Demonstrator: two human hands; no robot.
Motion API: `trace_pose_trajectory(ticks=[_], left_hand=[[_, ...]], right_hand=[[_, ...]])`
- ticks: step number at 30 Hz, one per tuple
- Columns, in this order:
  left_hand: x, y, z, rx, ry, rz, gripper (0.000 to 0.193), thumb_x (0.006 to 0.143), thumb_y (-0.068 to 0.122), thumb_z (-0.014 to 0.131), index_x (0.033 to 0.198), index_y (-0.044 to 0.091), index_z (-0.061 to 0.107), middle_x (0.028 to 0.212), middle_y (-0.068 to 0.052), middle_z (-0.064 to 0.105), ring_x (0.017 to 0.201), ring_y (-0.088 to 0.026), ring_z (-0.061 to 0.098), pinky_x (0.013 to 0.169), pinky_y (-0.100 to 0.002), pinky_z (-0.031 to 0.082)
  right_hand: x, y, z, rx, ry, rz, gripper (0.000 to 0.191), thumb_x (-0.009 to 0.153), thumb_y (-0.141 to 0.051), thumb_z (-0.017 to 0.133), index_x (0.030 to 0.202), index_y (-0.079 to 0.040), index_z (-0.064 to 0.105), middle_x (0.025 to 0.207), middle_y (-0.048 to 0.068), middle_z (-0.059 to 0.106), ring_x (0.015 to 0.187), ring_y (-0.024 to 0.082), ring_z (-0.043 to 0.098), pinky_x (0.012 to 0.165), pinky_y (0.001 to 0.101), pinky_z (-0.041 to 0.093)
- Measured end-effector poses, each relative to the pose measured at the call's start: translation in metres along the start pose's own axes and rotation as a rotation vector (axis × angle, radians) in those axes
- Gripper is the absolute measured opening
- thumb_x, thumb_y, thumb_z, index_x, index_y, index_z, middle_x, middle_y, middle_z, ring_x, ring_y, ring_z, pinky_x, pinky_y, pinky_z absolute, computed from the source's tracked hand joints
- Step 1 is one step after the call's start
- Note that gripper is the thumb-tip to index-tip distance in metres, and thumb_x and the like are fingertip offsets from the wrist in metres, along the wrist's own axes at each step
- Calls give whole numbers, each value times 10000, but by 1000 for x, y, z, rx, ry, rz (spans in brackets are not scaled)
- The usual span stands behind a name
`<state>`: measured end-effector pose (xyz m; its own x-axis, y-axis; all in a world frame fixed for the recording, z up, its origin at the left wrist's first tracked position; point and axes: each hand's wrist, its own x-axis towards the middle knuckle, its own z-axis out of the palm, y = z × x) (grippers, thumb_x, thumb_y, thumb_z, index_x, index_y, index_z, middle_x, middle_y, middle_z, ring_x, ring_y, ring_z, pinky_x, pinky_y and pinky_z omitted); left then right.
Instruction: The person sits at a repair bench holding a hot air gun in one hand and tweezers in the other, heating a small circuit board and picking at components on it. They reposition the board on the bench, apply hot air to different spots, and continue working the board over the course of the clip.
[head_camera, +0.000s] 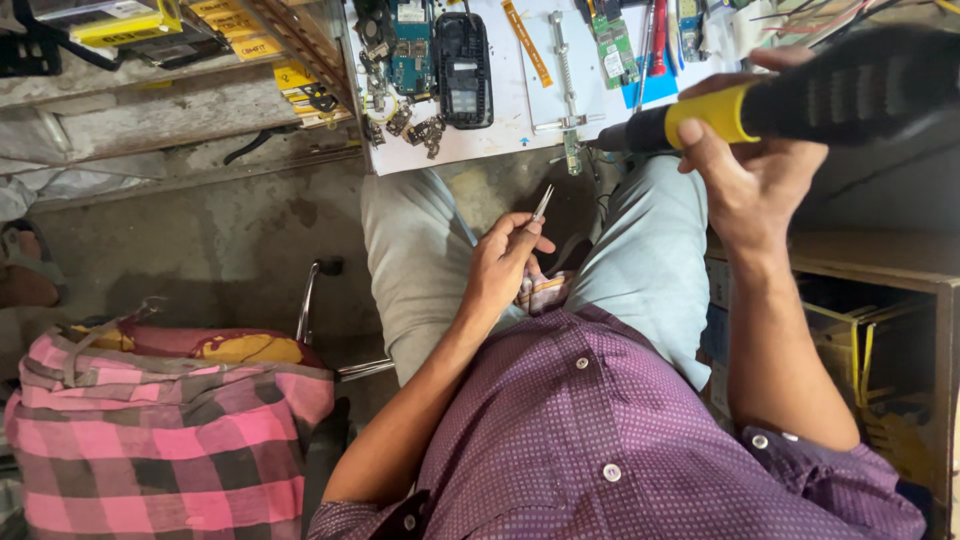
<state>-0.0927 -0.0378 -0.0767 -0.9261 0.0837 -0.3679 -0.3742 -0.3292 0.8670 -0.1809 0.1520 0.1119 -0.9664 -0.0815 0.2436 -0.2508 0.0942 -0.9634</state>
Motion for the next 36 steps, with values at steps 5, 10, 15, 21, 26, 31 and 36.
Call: trace_pose_trajectory(ticks=[5, 10, 15, 21, 26, 31, 36], left_hand=[[1, -3, -3, -12, 6, 1, 275, 1039, 224, 597, 1194, 1, 640, 878, -64, 736, 575, -56, 561, 520, -218, 447], [3, -8, -3, 1, 3, 15, 269, 1033, 213, 599, 1195, 2, 632, 887, -57, 739, 594, -55, 570, 533, -217, 461], [8, -18, 3, 84, 64, 6, 273, 1004, 188, 622, 1200, 1, 652, 914, -36, 701, 671, -67, 639, 560, -232, 512], [6, -20, 7, 123, 118, 47, 288, 980, 184, 677, 1200, 0, 672, 883, -48, 685, 716, -90, 663, 617, -258, 600], [6, -16, 5, 279, 139, 128, 276, 969, 198, 703, 1148, -10, 730, 878, -32, 741, 740, -64, 638, 661, -239, 526], [9, -18, 4, 275, 133, 117, 288, 951, 203, 715, 1152, -3, 728, 865, -20, 738, 714, -52, 603, 645, -236, 513], [11, -21, 6, 240, 115, 91, 296, 942, 209, 725, 1149, -3, 735, 859, -18, 736, 691, -51, 588, 619, -238, 499]], right_hand=[[-15, 10, -9, 37, 31, -7, 590, 952, 70, 778, 1417, -19, 425, 1184, 170, 653, 969, 198, 675, 745, 302, 611], [-30, 25, -26, 7, 55, -17, 413, 1013, 65, 785, 1302, 15, 495, 1190, 176, 628, 894, 204, 627, 726, 303, 581], [-31, 37, -35, -69, 66, -33, 357, 1046, 16, 795, 1269, 21, 517, 1173, 170, 667, 908, 187, 629, 796, 291, 558], [-21, 41, -32, -229, -32, -126, 346, 1064, 21, 807, 1266, 20, 527, 1220, 151, 650, 1112, 205, 641, 1025, 324, 530], [-12, 37, -22, -300, -74, -147, 310, 1073, 22, 821, 1245, 24, 562, 1206, 139, 653, 1094, 196, 629, 1012, 311, 510], [-8, 38, -19, -247, -45, -104, 344, 1018, -16, 811, 1233, 10, 544, 1212, 118, 648, 1099, 185, 641, 1010, 305, 527], [-7, 44, -23, -247, -68, -116, 307, 1078, -2, 825, 1239, 22, 565, 1202, 129, 661, 1078, 178, 628, 980, 293, 509]])
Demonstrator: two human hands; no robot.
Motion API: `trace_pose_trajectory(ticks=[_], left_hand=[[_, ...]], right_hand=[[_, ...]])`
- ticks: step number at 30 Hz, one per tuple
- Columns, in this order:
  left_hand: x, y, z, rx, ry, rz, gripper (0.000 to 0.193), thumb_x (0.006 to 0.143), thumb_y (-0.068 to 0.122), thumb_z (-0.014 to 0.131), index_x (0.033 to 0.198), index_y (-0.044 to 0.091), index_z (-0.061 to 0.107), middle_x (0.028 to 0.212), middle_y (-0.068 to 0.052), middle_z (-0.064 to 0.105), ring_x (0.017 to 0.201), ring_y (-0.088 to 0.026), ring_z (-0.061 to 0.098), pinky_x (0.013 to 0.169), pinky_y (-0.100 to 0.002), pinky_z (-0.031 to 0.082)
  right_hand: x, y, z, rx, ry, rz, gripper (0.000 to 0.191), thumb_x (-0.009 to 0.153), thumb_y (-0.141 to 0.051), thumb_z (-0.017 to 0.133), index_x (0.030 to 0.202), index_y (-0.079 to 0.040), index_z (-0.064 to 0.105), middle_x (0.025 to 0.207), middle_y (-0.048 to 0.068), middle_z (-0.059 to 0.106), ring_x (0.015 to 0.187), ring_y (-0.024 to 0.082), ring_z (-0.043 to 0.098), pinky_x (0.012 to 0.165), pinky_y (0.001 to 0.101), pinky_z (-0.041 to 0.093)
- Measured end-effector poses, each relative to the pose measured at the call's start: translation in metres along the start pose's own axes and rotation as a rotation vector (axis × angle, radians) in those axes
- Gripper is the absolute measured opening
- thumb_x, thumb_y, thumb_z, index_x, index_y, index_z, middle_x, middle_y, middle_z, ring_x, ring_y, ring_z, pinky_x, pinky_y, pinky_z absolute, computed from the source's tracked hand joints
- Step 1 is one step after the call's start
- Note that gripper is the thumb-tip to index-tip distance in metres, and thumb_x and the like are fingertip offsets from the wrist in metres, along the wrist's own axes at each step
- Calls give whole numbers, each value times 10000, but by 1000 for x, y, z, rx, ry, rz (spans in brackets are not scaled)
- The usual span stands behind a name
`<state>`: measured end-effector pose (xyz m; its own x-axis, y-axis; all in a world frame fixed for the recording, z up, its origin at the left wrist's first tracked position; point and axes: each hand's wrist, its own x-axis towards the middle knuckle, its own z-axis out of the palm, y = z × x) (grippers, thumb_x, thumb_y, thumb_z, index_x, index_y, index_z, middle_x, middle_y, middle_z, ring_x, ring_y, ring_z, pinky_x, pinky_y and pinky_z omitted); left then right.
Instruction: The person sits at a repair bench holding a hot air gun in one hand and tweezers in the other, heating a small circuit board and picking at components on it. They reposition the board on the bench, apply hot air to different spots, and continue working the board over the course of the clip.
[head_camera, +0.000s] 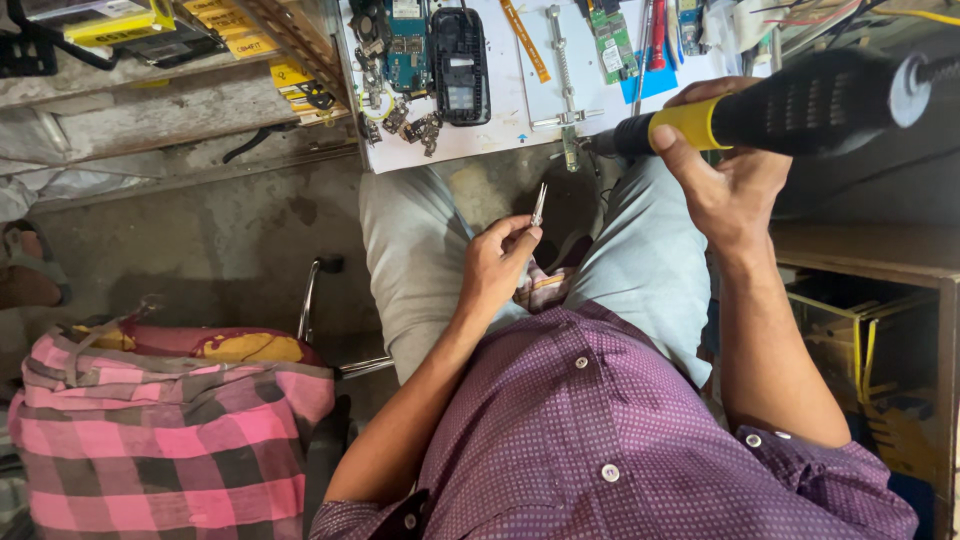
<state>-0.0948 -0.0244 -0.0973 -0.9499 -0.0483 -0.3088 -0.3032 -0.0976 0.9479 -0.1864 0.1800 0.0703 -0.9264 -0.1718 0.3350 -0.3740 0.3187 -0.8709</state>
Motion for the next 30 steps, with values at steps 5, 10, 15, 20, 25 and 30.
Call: trace_pose_trajectory(ticks=[5, 10, 15, 20, 25, 30], left_hand=[[1, 1, 1, 44, -6, 2, 298, 937, 212, 731, 1146, 0, 743, 847, -19, 743, 679, -51, 590, 613, -237, 497], [1, 1, 2, 27, -13, -15, 298, 938, 210, 728, 1151, 2, 738, 866, -17, 745, 694, -49, 591, 626, -233, 500], [2, 0, 3, -5, -22, -8, 294, 945, 209, 726, 1154, 2, 739, 885, -16, 748, 714, -41, 594, 643, -228, 504], [2, 1, 2, -8, -14, -23, 294, 940, 207, 728, 1153, 5, 734, 891, -15, 750, 720, -41, 606, 650, -225, 515], [1, 5, 0, 23, -11, 3, 292, 939, 204, 730, 1147, -1, 746, 878, -21, 752, 720, -48, 603, 655, -229, 509], [2, 6, -1, -4, -20, 10, 290, 946, 197, 728, 1157, -3, 737, 886, -19, 750, 735, -39, 607, 668, -224, 515]], right_hand=[[0, 4, 1, 50, 11, -35, 317, 1079, -15, 821, 1241, 14, 550, 1218, 119, 653, 1103, 176, 632, 999, 296, 514], [0, 2, 1, 9, 0, 5, 298, 1068, -20, 817, 1224, 19, 566, 1199, 119, 661, 1078, 170, 629, 973, 290, 509], [2, 2, 1, -1, 1, -13, 299, 1079, -22, 823, 1230, 19, 567, 1218, 122, 661, 1099, 175, 631, 996, 295, 508], [4, 1, 1, -14, 1, -21, 296, 1077, -19, 824, 1228, 18, 571, 1215, 123, 659, 1101, 180, 627, 1004, 304, 503], [4, 0, 1, 10, 5, -7, 300, 1075, -20, 820, 1230, 10, 565, 1214, 118, 656, 1104, 179, 629, 1007, 304, 505], [6, 2, -2, 18, 7, -28, 296, 1085, -9, 815, 1243, 11, 565, 1227, 123, 655, 1116, 181, 626, 1005, 303, 505]])
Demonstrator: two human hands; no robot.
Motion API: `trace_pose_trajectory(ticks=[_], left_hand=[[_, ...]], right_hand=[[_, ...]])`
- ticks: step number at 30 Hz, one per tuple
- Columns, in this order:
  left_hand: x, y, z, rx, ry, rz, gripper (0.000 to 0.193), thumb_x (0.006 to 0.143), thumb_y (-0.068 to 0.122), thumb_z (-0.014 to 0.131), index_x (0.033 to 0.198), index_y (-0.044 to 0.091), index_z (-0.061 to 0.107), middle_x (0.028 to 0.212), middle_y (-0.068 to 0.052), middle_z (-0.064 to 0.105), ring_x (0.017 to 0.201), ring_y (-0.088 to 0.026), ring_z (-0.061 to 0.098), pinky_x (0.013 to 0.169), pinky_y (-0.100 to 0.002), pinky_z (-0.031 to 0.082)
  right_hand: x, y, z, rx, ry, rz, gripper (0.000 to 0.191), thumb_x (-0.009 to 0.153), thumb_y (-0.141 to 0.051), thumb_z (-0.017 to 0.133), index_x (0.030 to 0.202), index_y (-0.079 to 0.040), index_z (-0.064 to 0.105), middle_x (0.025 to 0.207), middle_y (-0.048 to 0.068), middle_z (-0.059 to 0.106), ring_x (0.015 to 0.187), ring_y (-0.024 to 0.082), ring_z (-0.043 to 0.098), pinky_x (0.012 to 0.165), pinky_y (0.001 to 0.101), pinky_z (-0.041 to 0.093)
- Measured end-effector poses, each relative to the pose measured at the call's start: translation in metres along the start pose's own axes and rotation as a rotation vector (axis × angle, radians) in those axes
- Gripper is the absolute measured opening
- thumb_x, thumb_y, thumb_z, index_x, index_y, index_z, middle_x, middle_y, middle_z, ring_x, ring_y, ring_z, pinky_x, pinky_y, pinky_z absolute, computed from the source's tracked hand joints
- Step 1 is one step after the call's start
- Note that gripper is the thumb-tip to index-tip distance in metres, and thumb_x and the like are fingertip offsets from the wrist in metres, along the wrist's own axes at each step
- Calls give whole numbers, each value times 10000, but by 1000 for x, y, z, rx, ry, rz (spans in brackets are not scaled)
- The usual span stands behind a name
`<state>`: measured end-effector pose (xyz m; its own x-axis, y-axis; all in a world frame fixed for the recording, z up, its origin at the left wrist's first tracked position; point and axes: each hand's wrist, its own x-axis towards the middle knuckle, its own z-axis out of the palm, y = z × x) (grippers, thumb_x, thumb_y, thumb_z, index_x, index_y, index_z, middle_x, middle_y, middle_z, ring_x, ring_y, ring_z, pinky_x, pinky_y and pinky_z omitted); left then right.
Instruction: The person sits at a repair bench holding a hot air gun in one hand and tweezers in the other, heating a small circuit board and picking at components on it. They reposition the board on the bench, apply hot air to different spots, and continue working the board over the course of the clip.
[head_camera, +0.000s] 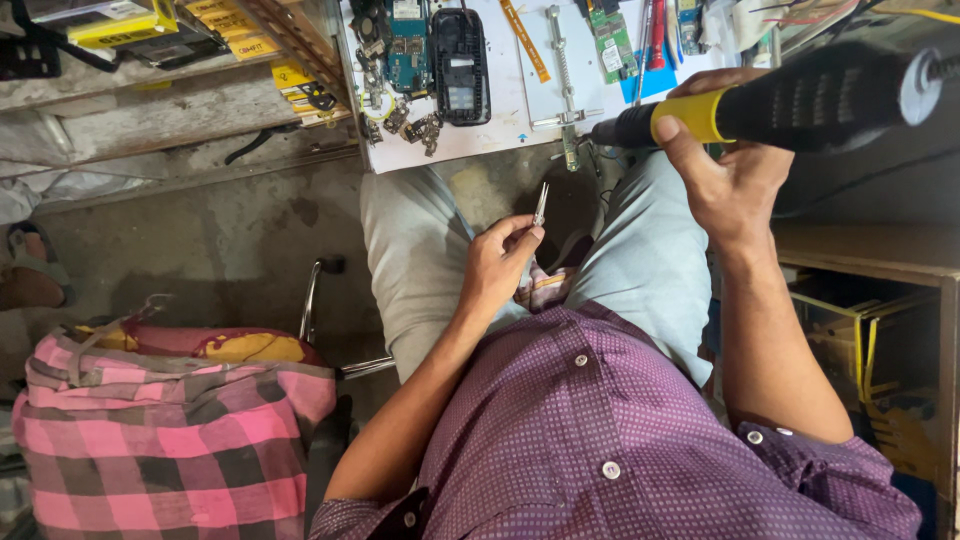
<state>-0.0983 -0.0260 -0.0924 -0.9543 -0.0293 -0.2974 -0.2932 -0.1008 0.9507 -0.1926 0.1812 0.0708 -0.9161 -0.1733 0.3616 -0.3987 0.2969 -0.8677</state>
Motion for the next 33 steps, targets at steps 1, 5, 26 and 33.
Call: trace_pose_trajectory(ticks=[1, 5, 26, 33], left_hand=[[0, 0, 0, -1, 0, -8, 291, 944, 196, 728, 1158, -2, 738, 883, -18, 748, 727, -40, 599, 660, -225, 511], [0, -1, 0, -15, 3, -18, 291, 944, 191, 730, 1159, -4, 737, 890, -14, 744, 726, -38, 588, 656, -224, 504], [1, 2, 5, -28, 0, -20, 286, 948, 196, 724, 1154, -1, 741, 866, -2, 726, 708, -34, 567, 631, -222, 485], [3, 0, 5, 3, 4, -13, 287, 947, 203, 724, 1155, 5, 740, 860, 0, 729, 706, -36, 570, 629, -222, 486]], right_hand=[[0, 0, -1, 4, 0, 9, 297, 1083, -9, 813, 1245, 11, 565, 1225, 123, 657, 1112, 180, 626, 1002, 302, 505], [0, 0, -2, 9, 9, 28, 303, 1083, -13, 815, 1249, 13, 563, 1224, 123, 661, 1104, 178, 628, 1007, 301, 507], [8, -11, -1, -74, -33, 16, 262, 1092, -46, 820, 1217, 22, 601, 1215, 92, 653, 1111, 151, 630, 1015, 283, 511], [8, -9, -1, -80, -39, 33, 256, 1078, -56, 822, 1207, 21, 615, 1178, 82, 654, 1075, 135, 629, 988, 273, 510]])
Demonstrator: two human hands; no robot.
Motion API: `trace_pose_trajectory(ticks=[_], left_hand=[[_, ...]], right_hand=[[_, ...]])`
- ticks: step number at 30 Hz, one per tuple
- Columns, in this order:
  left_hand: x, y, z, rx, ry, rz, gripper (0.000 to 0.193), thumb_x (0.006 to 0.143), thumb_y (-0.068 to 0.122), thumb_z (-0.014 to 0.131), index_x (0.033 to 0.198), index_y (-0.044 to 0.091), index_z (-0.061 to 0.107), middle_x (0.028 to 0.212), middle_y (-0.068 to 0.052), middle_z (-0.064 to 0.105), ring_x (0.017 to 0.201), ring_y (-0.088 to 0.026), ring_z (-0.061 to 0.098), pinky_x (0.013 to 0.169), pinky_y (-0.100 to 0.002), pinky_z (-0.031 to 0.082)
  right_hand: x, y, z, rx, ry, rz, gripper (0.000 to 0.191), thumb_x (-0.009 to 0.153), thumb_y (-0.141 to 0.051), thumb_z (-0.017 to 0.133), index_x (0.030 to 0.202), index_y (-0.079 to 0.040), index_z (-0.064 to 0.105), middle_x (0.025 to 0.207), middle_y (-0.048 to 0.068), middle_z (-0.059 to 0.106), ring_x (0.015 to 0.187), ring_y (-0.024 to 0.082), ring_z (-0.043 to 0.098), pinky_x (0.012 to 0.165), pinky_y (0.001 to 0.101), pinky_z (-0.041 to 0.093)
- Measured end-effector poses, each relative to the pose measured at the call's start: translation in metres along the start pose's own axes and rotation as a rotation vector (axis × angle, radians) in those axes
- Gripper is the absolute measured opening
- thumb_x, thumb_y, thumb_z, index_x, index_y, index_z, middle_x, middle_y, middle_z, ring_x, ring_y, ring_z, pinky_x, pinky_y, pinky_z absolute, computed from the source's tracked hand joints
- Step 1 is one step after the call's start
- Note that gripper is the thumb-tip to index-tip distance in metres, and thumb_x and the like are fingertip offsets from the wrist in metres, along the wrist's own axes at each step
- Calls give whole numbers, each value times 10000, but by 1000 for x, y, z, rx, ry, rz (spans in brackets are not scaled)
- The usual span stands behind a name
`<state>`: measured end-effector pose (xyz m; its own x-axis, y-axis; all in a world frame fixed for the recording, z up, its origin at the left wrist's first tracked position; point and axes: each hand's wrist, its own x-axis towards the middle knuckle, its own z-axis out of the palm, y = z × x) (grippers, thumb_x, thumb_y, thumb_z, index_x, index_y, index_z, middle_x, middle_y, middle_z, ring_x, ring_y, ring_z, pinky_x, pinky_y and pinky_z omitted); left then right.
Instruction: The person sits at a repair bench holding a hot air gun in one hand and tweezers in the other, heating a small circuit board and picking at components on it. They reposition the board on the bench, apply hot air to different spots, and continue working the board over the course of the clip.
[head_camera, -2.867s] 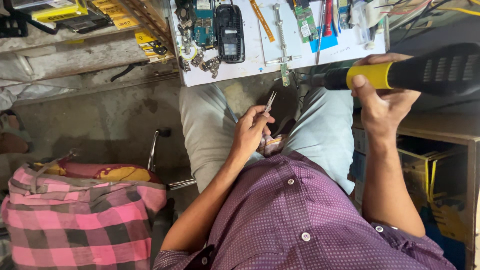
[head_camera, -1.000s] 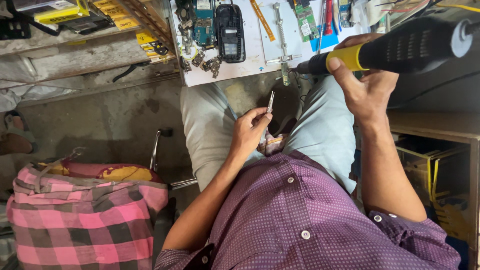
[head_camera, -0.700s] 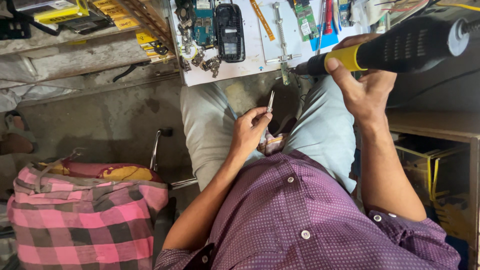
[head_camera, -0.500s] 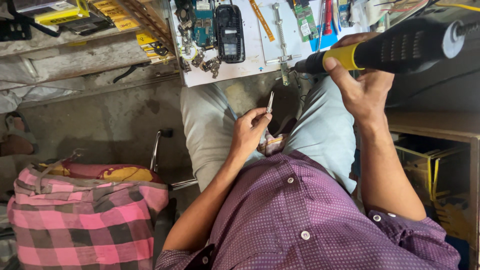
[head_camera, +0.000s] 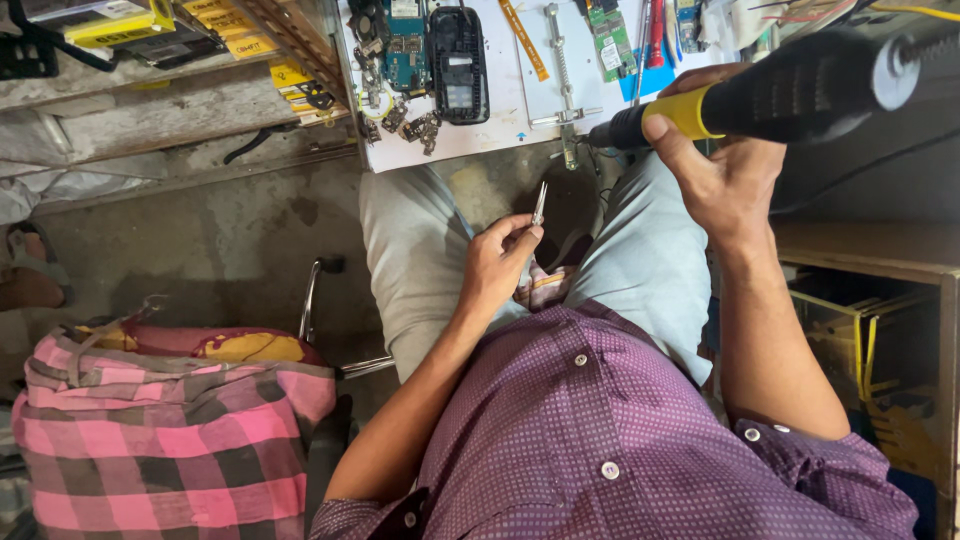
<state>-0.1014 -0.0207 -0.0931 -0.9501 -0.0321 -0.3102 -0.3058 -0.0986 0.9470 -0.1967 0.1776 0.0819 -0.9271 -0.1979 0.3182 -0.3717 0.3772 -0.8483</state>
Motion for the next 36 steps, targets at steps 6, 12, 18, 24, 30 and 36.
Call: trace_pose_trajectory(ticks=[6, 12, 18, 24, 30, 36], left_hand=[[1, -2, -1, 0, 3, 6, 286, 945, 203, 726, 1151, 4, 737, 870, -4, 738, 710, -38, 593, 641, -222, 499], [2, -2, -3, 6, -5, -13, 286, 946, 205, 726, 1153, 9, 741, 848, -6, 731, 698, -42, 583, 629, -227, 490], [1, -4, 0, 10, 0, 1, 282, 945, 202, 727, 1150, 9, 743, 861, -4, 731, 707, -41, 570, 635, -228, 489], [0, -3, -2, 15, 0, 31, 279, 949, 202, 724, 1148, 7, 740, 881, -5, 743, 724, -42, 586, 657, -229, 502], [1, -2, -2, 31, 7, 1, 282, 944, 203, 727, 1149, 9, 743, 855, -7, 728, 707, -46, 572, 637, -232, 490], [3, -3, -1, 5, 1, 18, 281, 944, 203, 728, 1146, 8, 743, 839, 19, 713, 704, -36, 557, 631, -227, 480]], right_hand=[[2, 1, 2, -30, -3, -26, 240, 1089, -44, 822, 1203, 23, 621, 1185, 86, 655, 1060, 136, 611, 979, 270, 492], [2, 2, 5, 30, 11, -6, 275, 1074, -66, 824, 1208, 19, 600, 1199, 76, 647, 1099, 139, 632, 1001, 277, 517], [0, 3, 2, -29, -4, -30, 259, 1085, -52, 825, 1208, 25, 611, 1193, 94, 651, 1054, 140, 605, 962, 276, 491], [0, 3, 6, 7, -1, -44, 280, 1100, -66, 824, 1225, 19, 588, 1208, 87, 654, 1100, 143, 630, 999, 278, 513], [0, 2, 4, -26, -2, -32, 263, 1087, -68, 828, 1206, 21, 611, 1186, 88, 653, 1042, 135, 607, 956, 271, 497], [2, 2, 4, -32, -2, -42, 256, 1095, -68, 828, 1202, 20, 613, 1187, 84, 656, 1049, 138, 610, 968, 274, 498]])
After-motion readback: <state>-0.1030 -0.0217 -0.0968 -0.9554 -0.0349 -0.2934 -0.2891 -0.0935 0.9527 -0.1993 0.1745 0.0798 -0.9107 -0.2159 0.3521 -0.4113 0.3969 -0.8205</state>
